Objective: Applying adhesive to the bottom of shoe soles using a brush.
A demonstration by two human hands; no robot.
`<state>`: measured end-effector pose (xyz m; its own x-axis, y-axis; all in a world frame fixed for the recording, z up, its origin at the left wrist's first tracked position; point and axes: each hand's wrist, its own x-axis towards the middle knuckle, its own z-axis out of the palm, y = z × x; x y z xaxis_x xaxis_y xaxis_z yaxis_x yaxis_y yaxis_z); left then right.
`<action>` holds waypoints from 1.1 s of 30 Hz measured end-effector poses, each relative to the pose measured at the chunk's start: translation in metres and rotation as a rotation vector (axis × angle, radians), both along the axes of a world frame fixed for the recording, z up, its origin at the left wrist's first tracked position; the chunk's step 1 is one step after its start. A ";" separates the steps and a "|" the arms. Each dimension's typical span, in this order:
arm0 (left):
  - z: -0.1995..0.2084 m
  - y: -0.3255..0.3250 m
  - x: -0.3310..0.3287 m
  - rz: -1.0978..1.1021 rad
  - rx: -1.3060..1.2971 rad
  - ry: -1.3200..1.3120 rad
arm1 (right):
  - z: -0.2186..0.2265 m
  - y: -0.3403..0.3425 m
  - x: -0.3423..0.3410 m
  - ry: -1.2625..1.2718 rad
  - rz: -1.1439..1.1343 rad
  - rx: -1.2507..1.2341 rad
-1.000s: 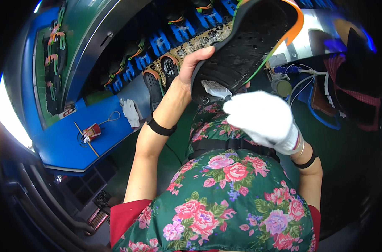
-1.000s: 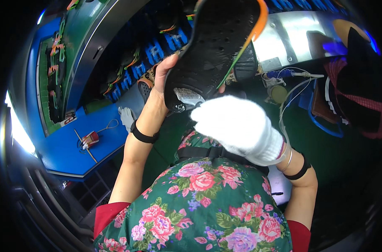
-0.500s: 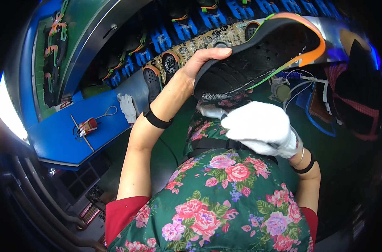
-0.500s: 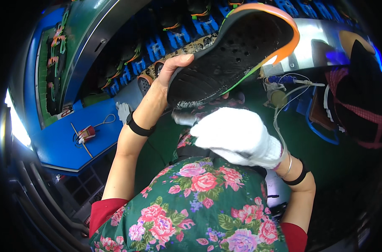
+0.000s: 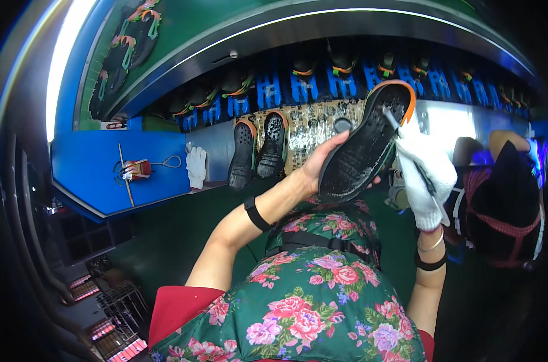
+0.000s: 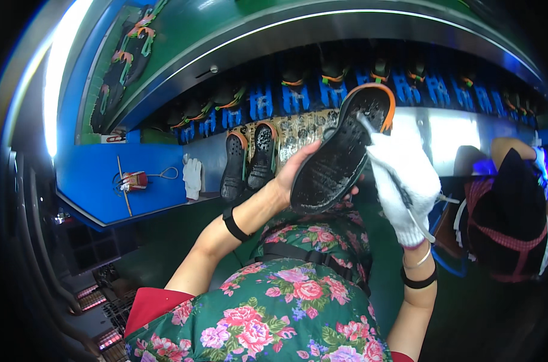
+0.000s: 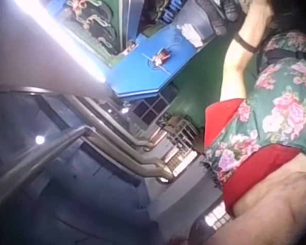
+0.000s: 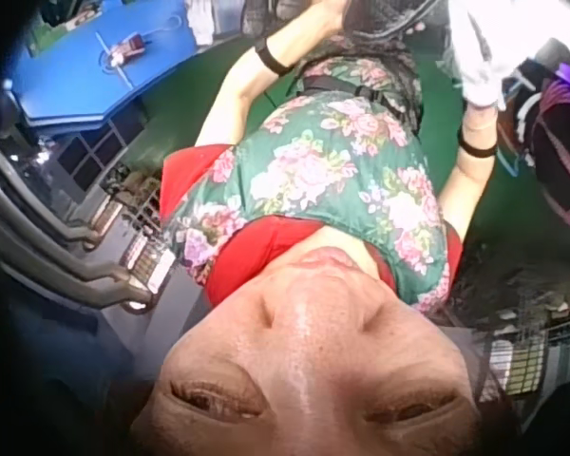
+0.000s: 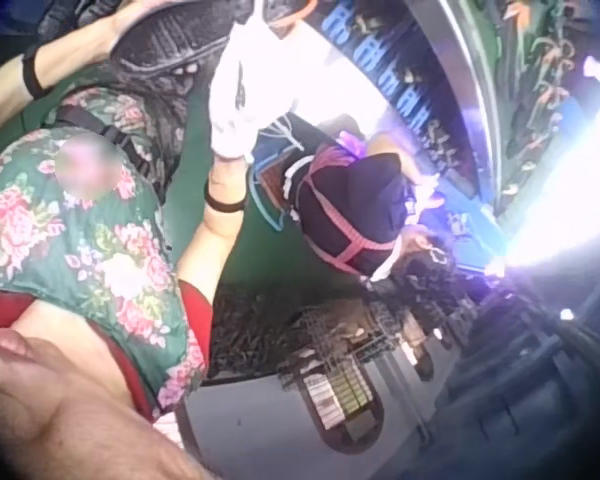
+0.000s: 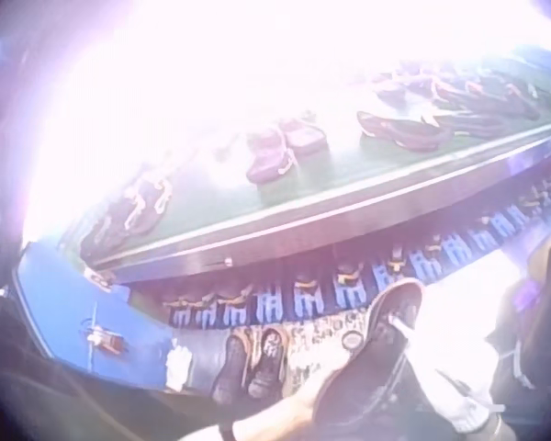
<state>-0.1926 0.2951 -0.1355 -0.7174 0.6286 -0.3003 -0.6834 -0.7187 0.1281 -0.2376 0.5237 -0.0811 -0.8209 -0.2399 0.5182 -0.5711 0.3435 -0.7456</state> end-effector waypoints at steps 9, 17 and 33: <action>0.038 -0.071 0.028 0.314 -0.155 0.229 | 0.004 -0.015 0.018 -0.514 0.418 -0.579; 0.150 -0.211 -0.060 0.467 0.018 0.808 | -0.048 -0.028 0.023 -0.858 0.155 -0.995; 0.154 -0.149 -0.199 0.778 -1.906 0.645 | -0.099 -0.040 0.053 -1.014 0.051 -0.892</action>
<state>-0.3913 0.1459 0.0182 -0.8456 -0.4532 0.2819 0.0286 0.4889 0.8719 -0.1844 0.4836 -0.1803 -0.9323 -0.1836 -0.3117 0.3617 -0.4797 -0.7994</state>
